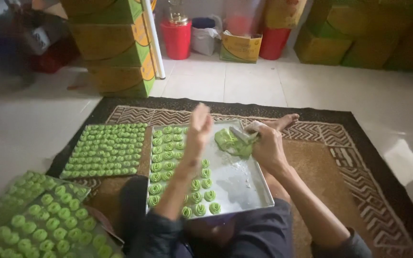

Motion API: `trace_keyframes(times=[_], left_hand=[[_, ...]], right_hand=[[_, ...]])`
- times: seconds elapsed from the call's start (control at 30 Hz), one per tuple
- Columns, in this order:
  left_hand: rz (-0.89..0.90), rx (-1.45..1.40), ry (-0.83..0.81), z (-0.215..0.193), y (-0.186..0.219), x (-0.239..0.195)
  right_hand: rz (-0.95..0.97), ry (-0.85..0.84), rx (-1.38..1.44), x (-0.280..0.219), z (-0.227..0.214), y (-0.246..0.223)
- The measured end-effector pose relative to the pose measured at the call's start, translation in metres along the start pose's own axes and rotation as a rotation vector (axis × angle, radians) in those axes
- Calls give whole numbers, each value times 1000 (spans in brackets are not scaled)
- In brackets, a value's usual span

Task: The person sits on the floor and uses a piping bag to pipe green rose-shaped decorations onto a metal baking tray. They repeatedly squeeze the bag and release the frosting to form individual rosettes in neat rows.

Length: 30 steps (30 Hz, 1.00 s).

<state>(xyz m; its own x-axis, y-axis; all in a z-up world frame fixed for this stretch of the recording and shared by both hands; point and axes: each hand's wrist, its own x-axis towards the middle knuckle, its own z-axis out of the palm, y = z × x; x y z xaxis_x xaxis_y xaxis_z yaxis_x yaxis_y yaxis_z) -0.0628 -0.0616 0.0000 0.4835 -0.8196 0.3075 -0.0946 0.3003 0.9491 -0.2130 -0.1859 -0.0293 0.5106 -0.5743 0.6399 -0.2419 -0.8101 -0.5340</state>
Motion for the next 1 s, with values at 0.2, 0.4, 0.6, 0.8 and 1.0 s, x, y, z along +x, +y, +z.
trace_keyframes(times=[0.2, 0.4, 0.6, 0.8, 1.0], left_hand=[[-128, -818, 48, 67, -78, -30], [-232, -837, 269, 74, -101, -45], [-258, -689, 429, 69, -133, -54], [-157, -575, 398, 66, -124, -59], [-109, -425, 351, 58, -92, -61]], right_hand=[[-31, -2, 23, -36, 20, 15], [-321, 46, -251, -32, 3, -52], [-24, -332, -255, -75, 57, 31], [-251, -296, -21, -68, 46, 13], [-242, -343, 21, -64, 37, 1]])
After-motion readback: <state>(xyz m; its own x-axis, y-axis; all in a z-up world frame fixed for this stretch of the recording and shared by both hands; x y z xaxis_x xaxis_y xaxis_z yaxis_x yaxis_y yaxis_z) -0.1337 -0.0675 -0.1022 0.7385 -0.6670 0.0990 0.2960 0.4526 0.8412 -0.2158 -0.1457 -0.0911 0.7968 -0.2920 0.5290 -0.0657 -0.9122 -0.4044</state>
